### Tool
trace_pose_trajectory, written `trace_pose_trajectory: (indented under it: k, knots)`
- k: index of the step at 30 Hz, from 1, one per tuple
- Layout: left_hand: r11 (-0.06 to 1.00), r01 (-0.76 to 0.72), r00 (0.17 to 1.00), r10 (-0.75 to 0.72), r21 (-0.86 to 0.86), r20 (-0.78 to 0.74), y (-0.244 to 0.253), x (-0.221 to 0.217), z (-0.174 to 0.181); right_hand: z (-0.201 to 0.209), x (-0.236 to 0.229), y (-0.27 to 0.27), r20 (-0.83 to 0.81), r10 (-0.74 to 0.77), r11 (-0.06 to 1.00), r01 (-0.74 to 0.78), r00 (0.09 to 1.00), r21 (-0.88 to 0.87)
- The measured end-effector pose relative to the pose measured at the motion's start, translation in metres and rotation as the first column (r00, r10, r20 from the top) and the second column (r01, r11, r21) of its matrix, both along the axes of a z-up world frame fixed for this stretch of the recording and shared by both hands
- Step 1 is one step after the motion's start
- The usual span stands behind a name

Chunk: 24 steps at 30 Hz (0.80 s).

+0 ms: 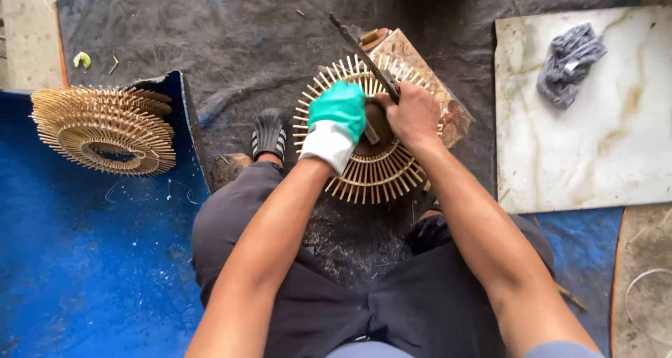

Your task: Manufacturing a circular wooden or bamboo structure by trimming spokes and filing surfaces.

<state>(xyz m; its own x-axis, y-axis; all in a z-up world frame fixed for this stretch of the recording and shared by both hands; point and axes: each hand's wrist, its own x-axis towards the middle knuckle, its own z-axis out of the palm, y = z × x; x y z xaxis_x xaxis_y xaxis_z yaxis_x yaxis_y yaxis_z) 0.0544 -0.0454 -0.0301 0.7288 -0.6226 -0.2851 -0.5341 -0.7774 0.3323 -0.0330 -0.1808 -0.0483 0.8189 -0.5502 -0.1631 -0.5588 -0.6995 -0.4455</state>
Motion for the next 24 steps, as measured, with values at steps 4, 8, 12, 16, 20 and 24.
trace_pose_trajectory:
  k: [4, 8, 12, 16, 20, 24]
  knots:
    - [0.999, -0.032, 0.996, 0.030, -0.018, -0.080, 0.024, -0.041, 0.019, 0.018, -0.015, -0.026, 0.164, -0.031, 0.977, -0.005, 0.986, 0.211]
    - [0.988, 0.154, 0.987, -0.154, 0.017, 0.036, 0.056, -0.105, 0.016, 0.067, -0.039, -0.034, 0.322, -0.205, 0.896, 0.045, 0.924, 0.442]
    - [0.936, 0.340, 0.939, -0.343, 0.094, 0.021, 0.061, -0.127, 0.027, 0.092, -0.068, -0.054, 0.264, -0.468, 0.669, 0.143, 0.843, 0.730]
    - [0.848, 0.469, 0.844, -0.513, 0.245, 0.159, 0.077, -0.149, 0.005, 0.094, -0.106, -0.070, 0.277, -0.574, 0.567, 0.131, 0.771, 0.813]
    - [0.837, 0.490, 0.753, -0.547, 0.243, 0.366, 0.074, -0.136, 0.037, 0.098, -0.118, -0.087, 0.279, -0.613, 0.532, 0.125, 0.740, 0.837]
    - [0.831, 0.549, 0.743, -0.534, 0.088, 0.403, 0.074, -0.092, 0.137, 0.107, -0.126, -0.089, 0.284, -0.611, 0.517, 0.102, 0.739, 0.850]
